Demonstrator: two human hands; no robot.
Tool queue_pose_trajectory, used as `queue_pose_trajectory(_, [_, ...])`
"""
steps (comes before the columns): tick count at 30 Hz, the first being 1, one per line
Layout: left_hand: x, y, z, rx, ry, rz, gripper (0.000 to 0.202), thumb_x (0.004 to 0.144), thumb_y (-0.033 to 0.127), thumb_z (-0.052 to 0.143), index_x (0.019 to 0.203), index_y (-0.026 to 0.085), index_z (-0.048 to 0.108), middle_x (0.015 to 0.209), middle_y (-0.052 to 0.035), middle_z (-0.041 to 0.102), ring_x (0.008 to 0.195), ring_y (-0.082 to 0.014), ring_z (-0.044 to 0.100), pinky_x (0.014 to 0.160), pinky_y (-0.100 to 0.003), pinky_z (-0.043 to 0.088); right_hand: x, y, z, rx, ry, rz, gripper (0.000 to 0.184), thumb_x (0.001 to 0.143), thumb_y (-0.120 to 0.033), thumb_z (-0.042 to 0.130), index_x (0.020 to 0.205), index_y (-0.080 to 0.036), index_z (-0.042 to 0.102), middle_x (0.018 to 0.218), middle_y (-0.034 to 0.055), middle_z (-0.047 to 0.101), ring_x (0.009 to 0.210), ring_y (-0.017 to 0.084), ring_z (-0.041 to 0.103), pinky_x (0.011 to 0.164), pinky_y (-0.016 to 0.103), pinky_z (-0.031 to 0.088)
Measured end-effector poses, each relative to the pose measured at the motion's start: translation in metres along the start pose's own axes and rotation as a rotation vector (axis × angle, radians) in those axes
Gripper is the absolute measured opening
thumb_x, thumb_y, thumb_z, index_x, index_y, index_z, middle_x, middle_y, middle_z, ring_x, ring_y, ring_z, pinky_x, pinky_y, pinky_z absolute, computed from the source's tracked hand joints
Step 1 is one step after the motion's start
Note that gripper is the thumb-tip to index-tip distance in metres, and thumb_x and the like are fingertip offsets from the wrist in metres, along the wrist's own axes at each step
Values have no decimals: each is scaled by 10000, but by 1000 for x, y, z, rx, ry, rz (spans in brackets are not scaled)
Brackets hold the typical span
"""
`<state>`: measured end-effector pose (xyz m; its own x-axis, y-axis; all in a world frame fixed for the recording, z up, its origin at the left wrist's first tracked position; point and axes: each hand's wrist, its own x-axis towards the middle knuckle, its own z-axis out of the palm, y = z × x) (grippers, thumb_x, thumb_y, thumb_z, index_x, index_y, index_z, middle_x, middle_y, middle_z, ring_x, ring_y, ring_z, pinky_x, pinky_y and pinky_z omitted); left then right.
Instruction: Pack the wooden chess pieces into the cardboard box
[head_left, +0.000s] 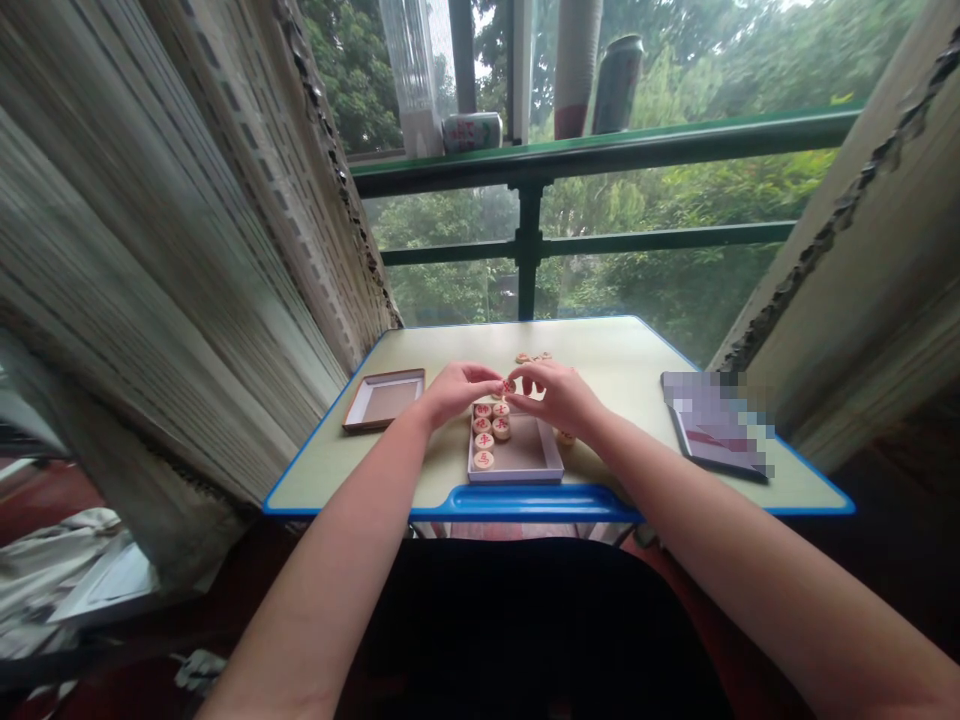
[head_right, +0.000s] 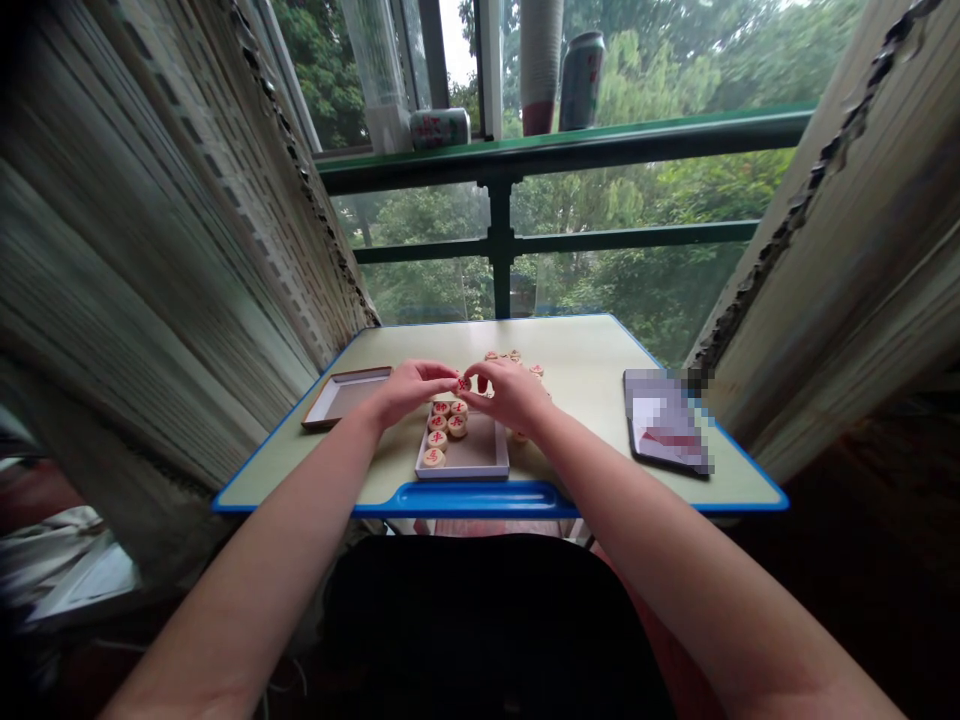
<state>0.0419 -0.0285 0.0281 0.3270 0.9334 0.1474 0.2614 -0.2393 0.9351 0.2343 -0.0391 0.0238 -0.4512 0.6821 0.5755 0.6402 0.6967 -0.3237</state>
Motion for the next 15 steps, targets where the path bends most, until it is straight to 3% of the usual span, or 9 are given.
queue_pose_trajectory(7, [-3, 3, -1, -30, -23, -31, 325, 618, 380, 712, 826, 130, 723, 790, -71, 711, 774, -179, 611, 714, -289, 451, -2, -4, -5, 55, -25, 0, 140, 728, -286, 643, 827, -187, 646, 675, -3, 593, 606, 106, 471, 611, 229, 358])
queue_pose_trajectory(15, [2, -3, -4, -20, 173, -11, 291, 628, 367, 651, 794, 132, 698, 789, -73, 713, 749, -161, 605, 666, -257, 438, -6, -22, -32, 101, -485, -7, 164, 682, -278, 651, 817, -186, 666, 604, -35, 532, 524, 80, 444, 515, 209, 302])
